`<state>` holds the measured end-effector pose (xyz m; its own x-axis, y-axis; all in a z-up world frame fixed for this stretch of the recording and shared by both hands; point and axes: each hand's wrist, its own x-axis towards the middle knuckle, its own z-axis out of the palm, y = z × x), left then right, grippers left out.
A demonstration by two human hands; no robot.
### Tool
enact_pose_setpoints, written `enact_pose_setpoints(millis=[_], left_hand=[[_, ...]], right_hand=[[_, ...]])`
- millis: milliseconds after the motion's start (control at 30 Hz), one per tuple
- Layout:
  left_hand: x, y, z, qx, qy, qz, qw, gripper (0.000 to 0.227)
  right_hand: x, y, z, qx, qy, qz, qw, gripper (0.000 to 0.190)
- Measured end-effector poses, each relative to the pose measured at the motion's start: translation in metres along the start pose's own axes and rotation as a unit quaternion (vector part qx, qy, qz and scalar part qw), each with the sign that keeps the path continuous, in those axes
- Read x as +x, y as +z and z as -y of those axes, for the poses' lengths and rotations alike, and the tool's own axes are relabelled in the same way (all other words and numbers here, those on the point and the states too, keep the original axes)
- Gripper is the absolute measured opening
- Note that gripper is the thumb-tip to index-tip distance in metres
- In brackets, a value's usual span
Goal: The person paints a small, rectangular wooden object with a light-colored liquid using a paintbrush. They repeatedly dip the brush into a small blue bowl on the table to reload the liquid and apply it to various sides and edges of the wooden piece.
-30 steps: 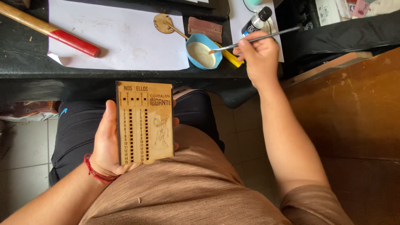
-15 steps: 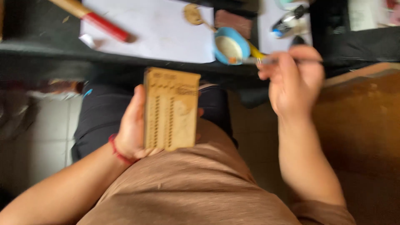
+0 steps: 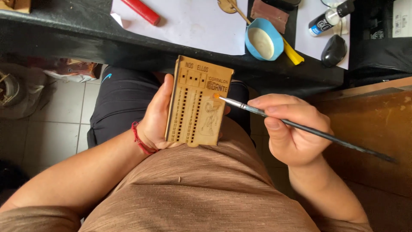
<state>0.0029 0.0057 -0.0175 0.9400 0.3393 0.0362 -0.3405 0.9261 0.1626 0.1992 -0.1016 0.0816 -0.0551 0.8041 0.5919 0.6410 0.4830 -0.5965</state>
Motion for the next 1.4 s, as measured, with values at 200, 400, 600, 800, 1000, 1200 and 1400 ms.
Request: enact_pose_setpoints(millis=[200, 400, 600, 800, 1000, 1200, 1400], left_hand=[[0.000, 0.003, 0.000, 0.044, 0.011, -0.002, 0.999, 0.092], [0.001, 0.002, 0.000, 0.044, 0.011, 0.012, 0.999, 0.091], [0.001, -0.013, 0.003, -0.012, -0.014, -0.035, 0.999, 0.094], [0.002, -0.003, 0.001, 0.014, 0.023, 0.005, 1.000, 0.093], [0.002, -0.005, 0.000, 0.018, -0.006, -0.017, 1.000, 0.095], [0.003, -0.006, 0.000, 0.018, 0.003, -0.028, 0.999, 0.096], [0.002, -0.003, 0.000, 0.027, 0.022, 0.007, 0.999, 0.092]], right_hand=[[0.004, 0.014, 0.003, -0.002, -0.009, -0.003, 1.000, 0.018], [0.009, 0.021, 0.004, 0.001, -0.013, 0.009, 1.000, 0.017], [0.010, 0.020, 0.012, -0.005, -0.051, 0.070, 0.996, 0.009], [0.005, 0.017, 0.022, 0.002, -0.092, 0.129, 0.987, 0.006], [0.020, 0.016, 0.017, -0.048, -0.072, 0.068, 0.994, 0.009], [0.024, 0.022, 0.024, -0.057, -0.101, 0.135, 0.984, 0.008], [0.021, 0.022, 0.039, 0.005, -0.079, 0.195, 0.978, 0.008]])
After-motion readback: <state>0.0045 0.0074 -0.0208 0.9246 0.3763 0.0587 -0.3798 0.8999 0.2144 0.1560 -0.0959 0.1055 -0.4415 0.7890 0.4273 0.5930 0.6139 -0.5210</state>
